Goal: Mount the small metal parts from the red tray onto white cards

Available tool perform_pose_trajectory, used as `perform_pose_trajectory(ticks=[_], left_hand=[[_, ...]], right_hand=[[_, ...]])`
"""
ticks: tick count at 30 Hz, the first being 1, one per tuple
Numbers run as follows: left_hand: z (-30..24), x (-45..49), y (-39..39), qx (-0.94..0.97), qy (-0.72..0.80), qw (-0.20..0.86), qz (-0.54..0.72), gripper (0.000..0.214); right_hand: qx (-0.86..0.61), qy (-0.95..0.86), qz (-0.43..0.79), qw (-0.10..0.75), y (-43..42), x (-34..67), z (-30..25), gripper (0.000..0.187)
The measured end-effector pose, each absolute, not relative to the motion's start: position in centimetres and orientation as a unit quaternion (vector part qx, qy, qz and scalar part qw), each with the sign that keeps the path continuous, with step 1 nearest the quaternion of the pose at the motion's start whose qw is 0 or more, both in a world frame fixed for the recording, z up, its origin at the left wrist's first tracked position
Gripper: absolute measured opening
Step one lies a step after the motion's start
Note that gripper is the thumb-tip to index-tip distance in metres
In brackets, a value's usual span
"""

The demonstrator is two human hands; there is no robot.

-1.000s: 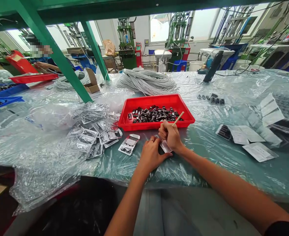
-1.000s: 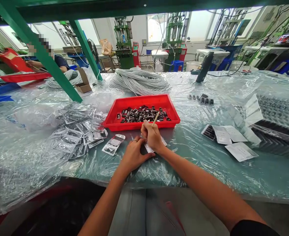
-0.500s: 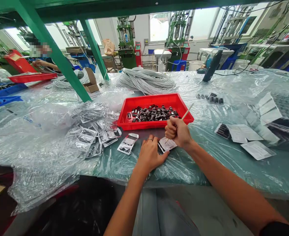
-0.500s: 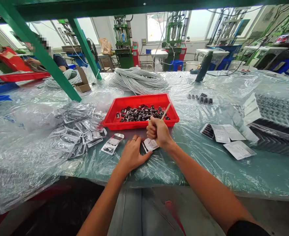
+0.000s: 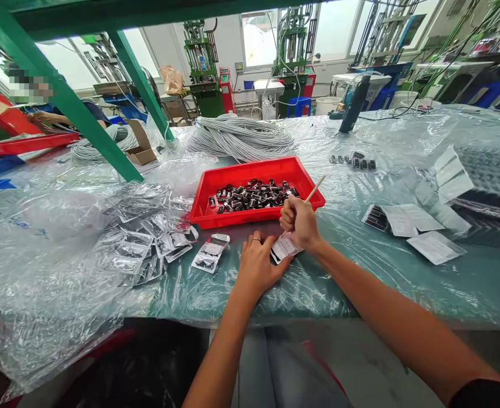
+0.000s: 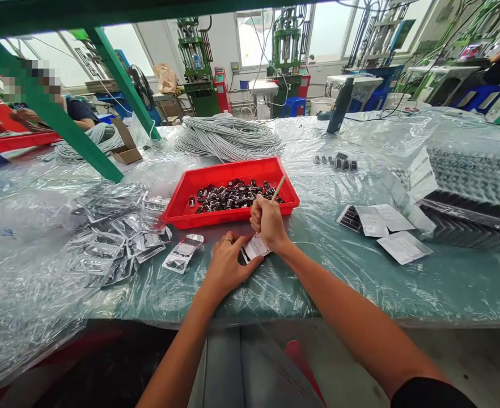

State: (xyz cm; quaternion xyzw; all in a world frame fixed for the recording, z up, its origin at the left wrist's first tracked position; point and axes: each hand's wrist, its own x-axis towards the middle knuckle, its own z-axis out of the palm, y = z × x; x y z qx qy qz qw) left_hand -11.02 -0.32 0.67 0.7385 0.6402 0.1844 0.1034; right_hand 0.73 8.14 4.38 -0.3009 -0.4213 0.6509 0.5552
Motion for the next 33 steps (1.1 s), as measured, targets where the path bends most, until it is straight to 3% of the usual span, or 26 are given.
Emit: perform_pose_trajectory(ticks=[14,22,24,28,33], left_hand=[[0.3,-11.2,0.0,0.738,0.632,0.128,0.196,0.045],[0.6,-11.0,-0.4,0.735,0.650,0.095,0.170,0.044],[1.0,-10.9,-0.6,0.732,0.657,0.092,0.153,0.044],[1.8,-10.3,-0.4,0.736,0.661,0.071,0.127,0.052],[1.4,-9.4,0.7,0.749,0.632,0.098,0.170,0.052]], right_hand=[[-0.317,-0.462,0.662,0.498,7.4,-0.8,3.5,0.046],[-0.292,-0.490,0.770,0.285,6.3,1.6,5.3,0.041],[-0.290,-0.473,0.771,0.313,6.8,2.0,5.5,0.043],[-0.304,-0.420,0.712,0.473,8.6,2.7,5.5,0.046],[-0.325,-0.402,0.668,0.535,9.5,2.6,4.7,0.044]])
